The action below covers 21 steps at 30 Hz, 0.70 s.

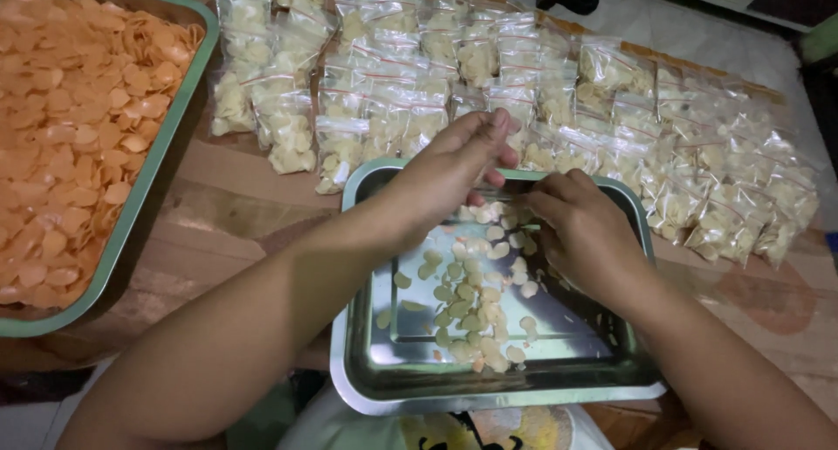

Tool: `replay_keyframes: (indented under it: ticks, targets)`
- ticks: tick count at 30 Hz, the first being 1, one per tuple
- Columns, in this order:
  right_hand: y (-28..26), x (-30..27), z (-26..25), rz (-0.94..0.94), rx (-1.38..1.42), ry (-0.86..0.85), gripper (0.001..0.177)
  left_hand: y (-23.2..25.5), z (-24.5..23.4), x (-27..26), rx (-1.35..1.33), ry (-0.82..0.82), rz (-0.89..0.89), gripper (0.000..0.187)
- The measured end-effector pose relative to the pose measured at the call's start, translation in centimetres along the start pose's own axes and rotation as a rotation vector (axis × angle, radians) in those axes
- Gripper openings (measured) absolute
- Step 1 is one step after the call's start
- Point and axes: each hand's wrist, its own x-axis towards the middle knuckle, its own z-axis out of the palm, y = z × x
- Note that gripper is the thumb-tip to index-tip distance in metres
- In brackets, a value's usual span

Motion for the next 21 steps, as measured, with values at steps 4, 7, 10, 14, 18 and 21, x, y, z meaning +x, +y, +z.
replay_keyframes:
  ticks: [4,7,10,14,18,21]
  targets:
    - [0.0,0.0,0.4,-0.04,-0.016,-0.011,0.032,-0.2,-0.1,0.2,0.008,-0.01,0.007,0.077]
    - [-0.4,0.1,0.0,-0.034,0.036,0.002,0.03,-0.1,0.0,0.2,0.002,-0.016,0.003,0.076]
    - [-1.8,0.4,-1.0,-0.047,0.07,0.017,0.036,0.2,0.1,0.0,-0.009,-0.016,-0.004,0.078]
    - [-2.3,0.6,-1.4,-0.191,0.127,0.061,0.035,0.9,0.4,-0.7,-0.017,-0.018,-0.032,0.081]
    - [-0.5,0.5,-0.4,-0.163,0.154,0.11,0.024,0.6,0.2,-0.4,-0.013,-0.022,-0.007,0.079]
    - [-2.1,1.0,-2.0,-0.302,0.141,0.122,0.03,0.1,0.1,0.0,-0.037,-0.021,-0.009,0.079]
